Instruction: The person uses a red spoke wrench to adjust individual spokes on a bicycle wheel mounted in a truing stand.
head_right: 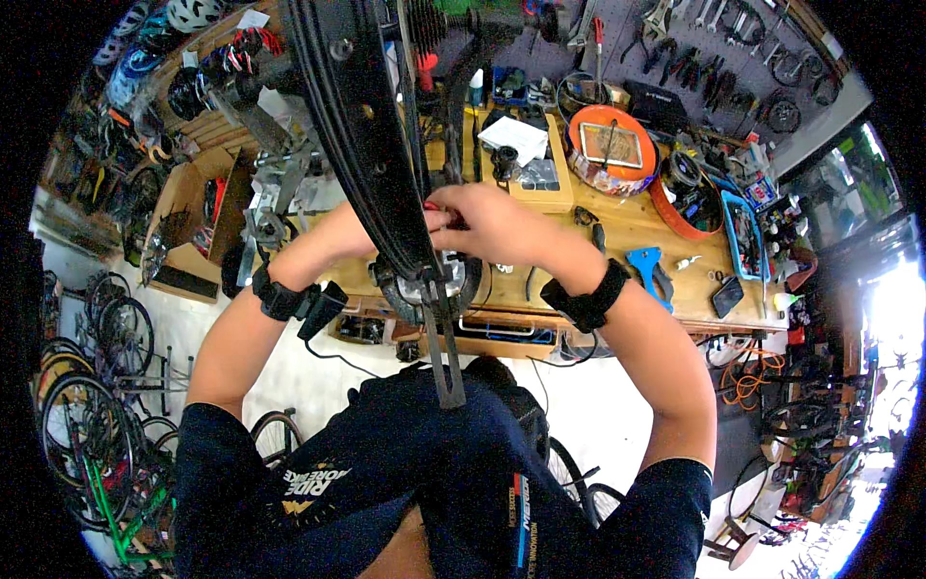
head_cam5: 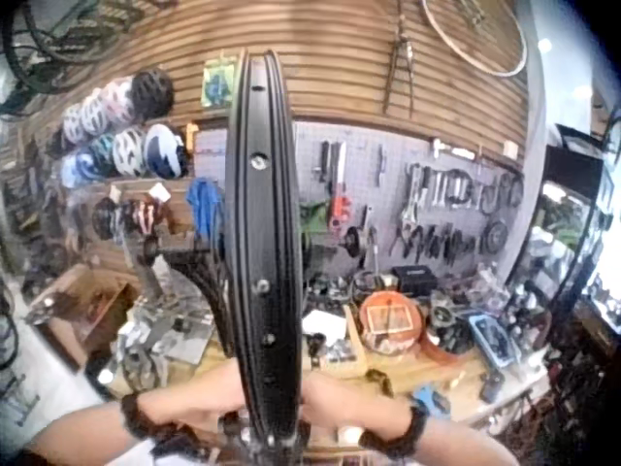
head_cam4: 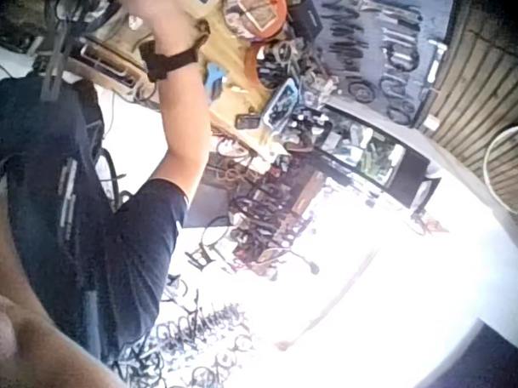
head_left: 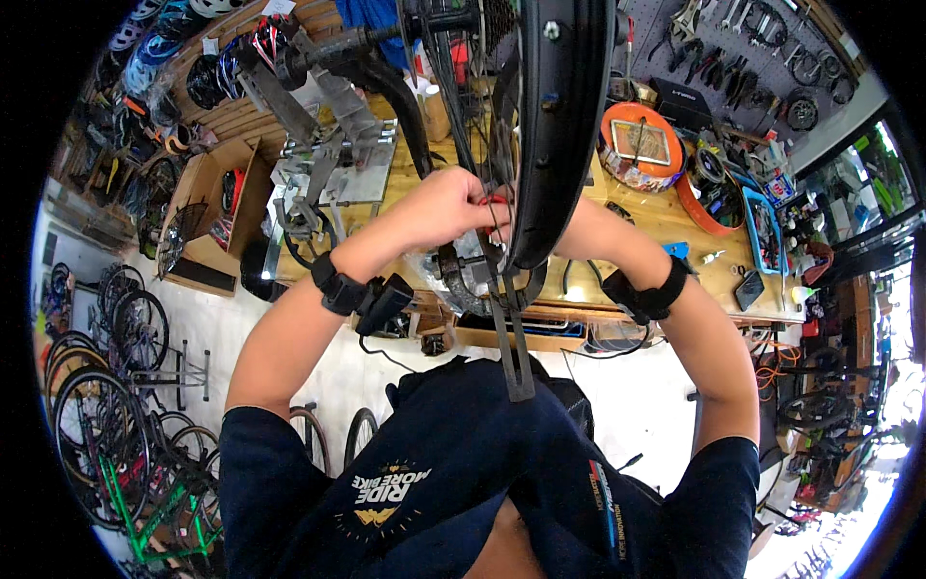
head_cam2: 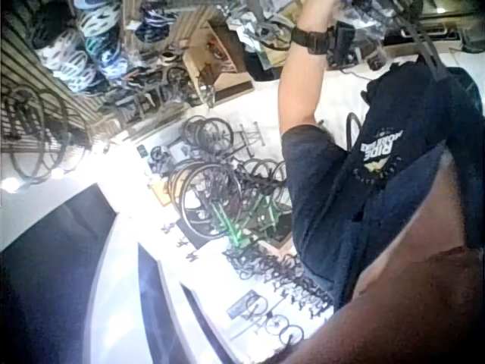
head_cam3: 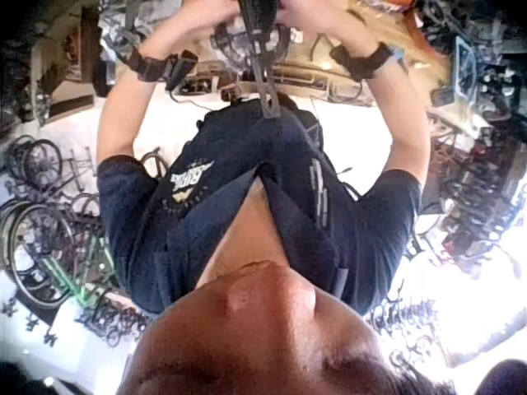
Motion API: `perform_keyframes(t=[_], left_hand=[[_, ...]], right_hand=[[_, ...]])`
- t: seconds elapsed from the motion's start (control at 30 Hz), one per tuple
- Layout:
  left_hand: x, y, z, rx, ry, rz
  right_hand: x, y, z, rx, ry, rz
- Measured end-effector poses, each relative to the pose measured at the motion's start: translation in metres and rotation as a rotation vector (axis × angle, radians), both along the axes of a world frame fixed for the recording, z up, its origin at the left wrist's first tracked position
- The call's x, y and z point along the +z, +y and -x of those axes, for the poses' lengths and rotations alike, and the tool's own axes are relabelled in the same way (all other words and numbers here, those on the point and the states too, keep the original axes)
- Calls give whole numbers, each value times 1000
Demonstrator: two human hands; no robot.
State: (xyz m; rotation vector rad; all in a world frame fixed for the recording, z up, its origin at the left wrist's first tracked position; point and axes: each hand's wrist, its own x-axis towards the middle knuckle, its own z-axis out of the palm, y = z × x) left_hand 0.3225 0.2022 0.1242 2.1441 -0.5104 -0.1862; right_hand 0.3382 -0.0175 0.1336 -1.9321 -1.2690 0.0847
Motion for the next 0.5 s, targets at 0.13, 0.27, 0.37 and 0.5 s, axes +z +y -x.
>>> perform_keyframes(t=[0.13,0.27,0.37,0.5], left_hand=[[12,-19,13,98,-49,-13],[15,-23,20,153,-149,-79],[17,-20,24,28,20,92],[18,-5,21,-162,600,654]], right_hand=[[15,-17,14,-181,205,21],[24,-21,25,-261,357,-172],[24,-26,23,-243,419,-188],[20,-32,24,-310,550,-188]])
